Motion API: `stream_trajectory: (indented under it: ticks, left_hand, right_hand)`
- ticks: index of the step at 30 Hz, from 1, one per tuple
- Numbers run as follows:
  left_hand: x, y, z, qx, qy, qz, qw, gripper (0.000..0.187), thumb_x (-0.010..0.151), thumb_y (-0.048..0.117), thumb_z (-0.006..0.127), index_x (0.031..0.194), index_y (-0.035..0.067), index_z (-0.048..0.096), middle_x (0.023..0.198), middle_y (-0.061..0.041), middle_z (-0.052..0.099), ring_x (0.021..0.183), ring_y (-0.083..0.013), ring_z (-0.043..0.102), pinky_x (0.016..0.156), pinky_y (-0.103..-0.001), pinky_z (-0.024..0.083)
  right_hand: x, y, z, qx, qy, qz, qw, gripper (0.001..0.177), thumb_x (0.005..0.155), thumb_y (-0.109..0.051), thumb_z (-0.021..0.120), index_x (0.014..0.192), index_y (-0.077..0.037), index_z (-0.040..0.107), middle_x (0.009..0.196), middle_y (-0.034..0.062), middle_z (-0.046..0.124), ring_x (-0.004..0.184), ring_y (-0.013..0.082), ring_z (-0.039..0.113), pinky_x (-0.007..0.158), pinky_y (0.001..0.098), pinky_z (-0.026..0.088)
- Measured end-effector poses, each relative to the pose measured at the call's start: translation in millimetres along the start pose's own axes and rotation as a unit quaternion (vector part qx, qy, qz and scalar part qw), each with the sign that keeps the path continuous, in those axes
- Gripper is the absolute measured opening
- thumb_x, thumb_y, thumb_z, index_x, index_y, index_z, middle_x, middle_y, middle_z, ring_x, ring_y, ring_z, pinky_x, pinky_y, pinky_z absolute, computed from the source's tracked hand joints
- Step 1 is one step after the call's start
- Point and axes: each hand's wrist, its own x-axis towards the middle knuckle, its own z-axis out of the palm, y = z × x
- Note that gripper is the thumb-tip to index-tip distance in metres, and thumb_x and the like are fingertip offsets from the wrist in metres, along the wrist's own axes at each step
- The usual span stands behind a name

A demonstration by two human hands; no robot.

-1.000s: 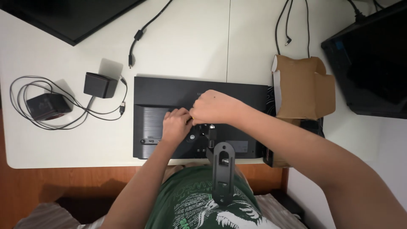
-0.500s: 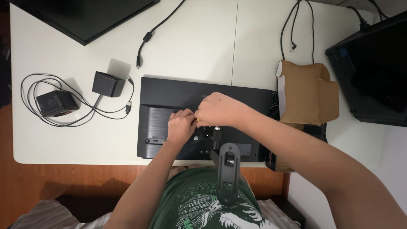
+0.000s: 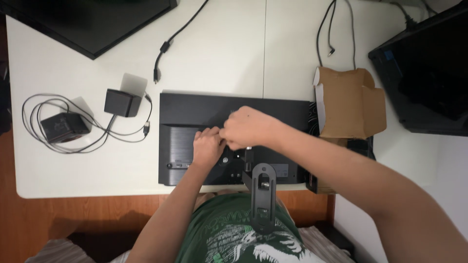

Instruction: The person attaches a monitor mount to the back of a Samsung monitor using a yellow screwdriver. They align the mount, insert screws, and tighten them to secure the bracket to the monitor.

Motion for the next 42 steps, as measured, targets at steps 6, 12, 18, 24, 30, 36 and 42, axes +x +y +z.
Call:
stream_trajectory:
  ticks: [6, 12, 18, 24, 30, 36, 42]
  left_hand:
    - [2.8, -4.0, 7.4, -0.010, -0.002, 0.008, 1.000, 0.009, 0.075, 0.016, 0.077, 0.082, 0.013, 0.072, 0.089, 0.000, 0.065, 0.088, -0.0243, 0.065, 0.077, -0.044, 0.046]
    - [3.2, 0.4, 2.5, -0.018, 0.015, -0.007, 1.000, 0.009, 0.080, 0.019, 0.078, 0.082, 0.012, 0.072, 0.089, 0.002, 0.066, 0.087, -0.0232, 0.065, 0.077, -0.044, 0.046]
    - [-0.5, 0.2, 3.0, -0.001, 0.010, -0.022, 1.000, 0.008, 0.077, 0.020, 0.078, 0.080, 0.015, 0.073, 0.088, 0.002, 0.065, 0.087, -0.0222, 0.065, 0.078, -0.043, 0.046]
    - [-2.9, -3.9, 11.6, 0.001, 0.022, -0.004, 1.000, 0.007, 0.078, 0.019, 0.078, 0.083, 0.015, 0.075, 0.085, 0.003, 0.064, 0.085, -0.0215, 0.064, 0.075, -0.041, 0.045]
    - [-3.7, -5.1, 12.5, -0.011, 0.024, -0.017, 1.000, 0.008, 0.082, 0.020, 0.078, 0.079, 0.014, 0.073, 0.087, 0.006, 0.067, 0.084, -0.0196, 0.063, 0.077, -0.040, 0.045]
    - [-6.3, -5.9, 9.8, -0.003, 0.068, -0.003, 0.998, 0.009, 0.078, 0.021, 0.079, 0.079, 0.014, 0.074, 0.088, 0.003, 0.065, 0.087, -0.0205, 0.063, 0.076, -0.040, 0.044]
    - [-8.3, -6.3, 16.3, -0.016, 0.064, -0.009, 0.998, 0.011, 0.082, 0.025, 0.078, 0.077, 0.016, 0.075, 0.083, 0.004, 0.063, 0.084, -0.0202, 0.062, 0.075, -0.041, 0.042]
  right_hand:
    - [-0.3, 3.8, -11.1, -0.021, -0.091, 0.048, 0.994, 0.035, 0.085, -0.043, 0.073, 0.075, -0.009, 0.073, 0.073, 0.0091, 0.071, 0.081, 0.0325, 0.072, 0.066, 0.0444, 0.057]
    - [0.7, 9.4, 16.1, 0.022, -0.002, -0.061, 0.998, 0.007, 0.076, -0.019, 0.072, 0.072, -0.013, 0.074, 0.076, 0.0070, 0.073, 0.076, 0.0299, 0.073, 0.063, 0.0435, 0.058]
    - [3.3, 3.7, 8.3, 0.016, -0.069, 0.020, 0.997, 0.032, 0.081, -0.037, 0.075, 0.070, -0.007, 0.072, 0.068, 0.0129, 0.071, 0.071, 0.0334, 0.072, 0.064, 0.0444, 0.058]
    - [6.1, 3.1, -0.7, -0.025, -0.092, 0.031, 0.995, 0.042, 0.085, -0.044, 0.073, 0.066, -0.006, 0.071, 0.068, 0.0109, 0.070, 0.073, 0.0320, 0.072, 0.062, 0.0431, 0.057]
    - [16.3, 1.0, 4.3, -0.021, -0.156, -0.030, 0.987, 0.022, 0.079, -0.028, 0.073, 0.068, -0.009, 0.070, 0.064, 0.0098, 0.069, 0.068, 0.0317, 0.069, 0.060, 0.0440, 0.055]
    - [19.8, 1.4, 22.3, -0.070, -0.167, -0.029, 0.983, 0.016, 0.080, -0.014, 0.068, 0.066, -0.007, 0.066, 0.060, 0.0124, 0.066, 0.056, 0.0314, 0.068, 0.062, 0.0409, 0.056]
    - [18.7, -7.3, 8.3, 0.035, -0.137, 0.142, 0.980, 0.018, 0.084, -0.021, 0.070, 0.076, -0.005, 0.069, 0.068, 0.0174, 0.069, 0.066, 0.0361, 0.071, 0.062, 0.0444, 0.057]
